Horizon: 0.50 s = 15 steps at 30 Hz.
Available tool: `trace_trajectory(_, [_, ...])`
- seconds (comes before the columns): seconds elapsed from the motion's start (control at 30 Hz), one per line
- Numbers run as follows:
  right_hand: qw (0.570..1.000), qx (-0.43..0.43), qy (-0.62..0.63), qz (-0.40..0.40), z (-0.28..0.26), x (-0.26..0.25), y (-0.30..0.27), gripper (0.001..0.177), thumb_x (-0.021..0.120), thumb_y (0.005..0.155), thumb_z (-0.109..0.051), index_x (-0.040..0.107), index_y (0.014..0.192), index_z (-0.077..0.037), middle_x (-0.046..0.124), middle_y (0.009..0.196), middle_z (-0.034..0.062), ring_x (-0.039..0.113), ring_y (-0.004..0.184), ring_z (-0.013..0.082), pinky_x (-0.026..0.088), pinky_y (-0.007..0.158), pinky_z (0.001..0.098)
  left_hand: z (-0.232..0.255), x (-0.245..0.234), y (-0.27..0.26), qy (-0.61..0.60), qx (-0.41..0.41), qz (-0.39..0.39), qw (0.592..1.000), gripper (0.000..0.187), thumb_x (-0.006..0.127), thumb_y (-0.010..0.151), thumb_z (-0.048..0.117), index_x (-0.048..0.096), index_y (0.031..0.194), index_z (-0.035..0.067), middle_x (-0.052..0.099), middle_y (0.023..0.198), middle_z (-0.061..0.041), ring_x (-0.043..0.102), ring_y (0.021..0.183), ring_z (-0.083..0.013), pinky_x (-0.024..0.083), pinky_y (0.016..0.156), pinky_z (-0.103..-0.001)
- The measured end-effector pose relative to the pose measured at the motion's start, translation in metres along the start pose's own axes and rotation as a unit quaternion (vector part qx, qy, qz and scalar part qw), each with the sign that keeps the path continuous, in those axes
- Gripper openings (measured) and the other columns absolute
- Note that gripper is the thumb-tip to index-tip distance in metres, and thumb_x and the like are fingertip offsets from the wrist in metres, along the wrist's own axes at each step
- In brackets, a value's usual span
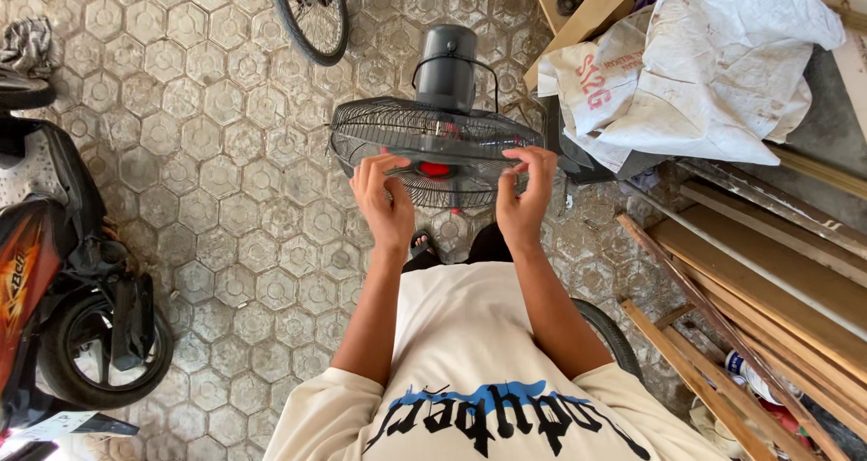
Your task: The person repairs a standing fan by hand, manipulating the power cord and adjusting the front grille. They repeatedly reach for small items on a nearby shelf and apply them to the fan's grille and base.
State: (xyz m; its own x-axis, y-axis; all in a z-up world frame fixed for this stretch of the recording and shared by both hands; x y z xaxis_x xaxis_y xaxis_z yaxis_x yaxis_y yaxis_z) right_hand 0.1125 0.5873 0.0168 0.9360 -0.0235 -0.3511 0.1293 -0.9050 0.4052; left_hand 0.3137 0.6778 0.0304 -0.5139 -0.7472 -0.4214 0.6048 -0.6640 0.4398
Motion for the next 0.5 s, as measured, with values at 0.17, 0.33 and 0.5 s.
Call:
trace_trajectory(0.17, [0.998,0.045,0.012,0.034,0.033,-0.013,-0.026,0.039,0.051,0.084,0.014,0.054,0.119,-0.005,0.046,0.115,0.0078,0.051,0.094,0.0189,0.042,0.093,0.0352,-0.011,0.006,-0.032,0.015,-0.006,-0.027,1.000,0.034,0.054,0.082,-0.010,0.070,0.101,0.013,0.069,0.105,-0.003,0.059,0.103,-0.0226,0.038,0.096,-0.038])
trace_trajectory(0.33, [0.987,0.134,0.065,0.067,0.104,-0.029,-0.053,0.044,0.052,0.085,0.013,0.045,0.124,-0.007,0.043,0.116,0.0073,0.052,0.097,0.0179,0.043,0.092,0.0360,-0.009,0.027,-0.063,0.142,0.009,-0.142,0.980,0.035,0.064,0.092,0.011,0.062,0.127,0.015,0.055,0.138,-0.011,0.042,0.137,-0.0351,0.028,0.111,-0.053])
trace_trajectory(0.5, [0.948,0.234,0.147,0.156,0.179,-0.054,-0.089,0.047,0.059,0.085,0.010,0.034,0.120,-0.009,0.043,0.118,0.0084,0.048,0.090,0.0169,0.047,0.077,0.0376,-0.010,0.032,-0.075,0.201,0.010,-0.175,0.964,0.047,0.066,0.095,0.021,0.053,0.140,0.016,0.039,0.156,-0.017,0.026,0.151,-0.0414,0.021,0.119,-0.058])
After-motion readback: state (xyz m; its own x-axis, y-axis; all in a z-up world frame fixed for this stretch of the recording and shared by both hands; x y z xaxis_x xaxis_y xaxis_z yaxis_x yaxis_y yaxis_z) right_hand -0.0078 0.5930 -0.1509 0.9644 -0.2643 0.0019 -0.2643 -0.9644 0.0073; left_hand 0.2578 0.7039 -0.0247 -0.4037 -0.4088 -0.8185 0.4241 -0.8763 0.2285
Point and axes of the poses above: each hand's wrist, its own y-axis towards the middle knuckle, its own x-axis out of the palm, z = x × y, the point moved 5 cm from there along y, towards the middle knuckle
